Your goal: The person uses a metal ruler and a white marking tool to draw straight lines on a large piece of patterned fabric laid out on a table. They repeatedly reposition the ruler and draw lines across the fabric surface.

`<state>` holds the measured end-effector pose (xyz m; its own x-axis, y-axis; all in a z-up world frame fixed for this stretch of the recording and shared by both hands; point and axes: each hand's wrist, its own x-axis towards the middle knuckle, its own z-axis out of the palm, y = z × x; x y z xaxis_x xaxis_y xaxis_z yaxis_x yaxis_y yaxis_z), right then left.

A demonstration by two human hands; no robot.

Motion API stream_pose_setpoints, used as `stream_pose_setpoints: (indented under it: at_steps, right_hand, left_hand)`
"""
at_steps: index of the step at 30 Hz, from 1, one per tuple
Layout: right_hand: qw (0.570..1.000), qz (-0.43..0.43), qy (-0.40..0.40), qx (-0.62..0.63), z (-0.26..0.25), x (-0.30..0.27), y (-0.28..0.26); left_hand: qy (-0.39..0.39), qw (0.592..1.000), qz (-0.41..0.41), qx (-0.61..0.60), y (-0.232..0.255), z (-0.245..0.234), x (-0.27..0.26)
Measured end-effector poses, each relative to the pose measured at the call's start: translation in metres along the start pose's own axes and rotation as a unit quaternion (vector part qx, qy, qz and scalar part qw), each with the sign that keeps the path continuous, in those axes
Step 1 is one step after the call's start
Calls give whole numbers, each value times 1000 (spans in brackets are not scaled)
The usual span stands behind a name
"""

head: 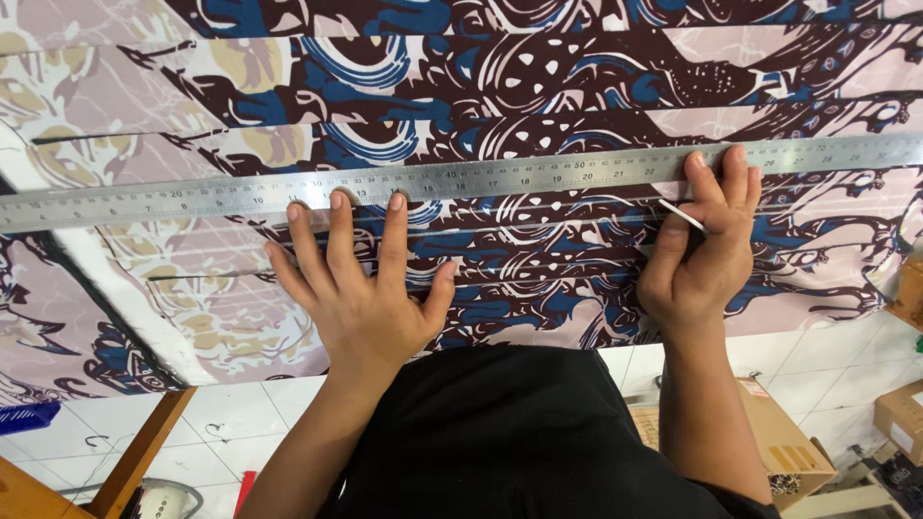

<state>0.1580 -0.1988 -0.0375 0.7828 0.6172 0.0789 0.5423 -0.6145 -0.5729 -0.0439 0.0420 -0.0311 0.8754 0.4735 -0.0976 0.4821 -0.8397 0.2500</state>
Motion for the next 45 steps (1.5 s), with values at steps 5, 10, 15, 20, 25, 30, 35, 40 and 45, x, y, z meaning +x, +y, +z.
stream_pose_setpoints:
  at_steps: [5,10,15,20,25,30,35,40,45]
  right_hand:
    - [1000,-2,5,-9,1,2,-2]
    - [1000,-3,10,-29,-1,6,-8]
    - [1000,19,9,-22,-4,10,-13]
    - [1000,21,7,-16,-5,11,-13]
    - [1000,24,12,-14,-4,12,-12]
    - [999,28,13,-23,-2,9,-10]
    - [999,34,9,-25,-2,11,-10]
    - [999,39,3,-28,-4,13,-14]
    - [999,15,22,-20,-4,4,-9]
  left_hand:
    - [12,1000,2,7,0,0,2]
    - [16,1000,-2,8,3,-3,5]
    - [33,999,-7,3,7,-5,9]
    - [42,999,-5,3,7,-5,10]
    - [31,999,-9,4,8,-6,11]
    - [33,999,-6,11,5,-1,8]
    - [32,999,-5,9,5,-1,9]
    - [37,999,-4,12,7,-4,11]
    - [28,1000,-1,6,4,-2,8]
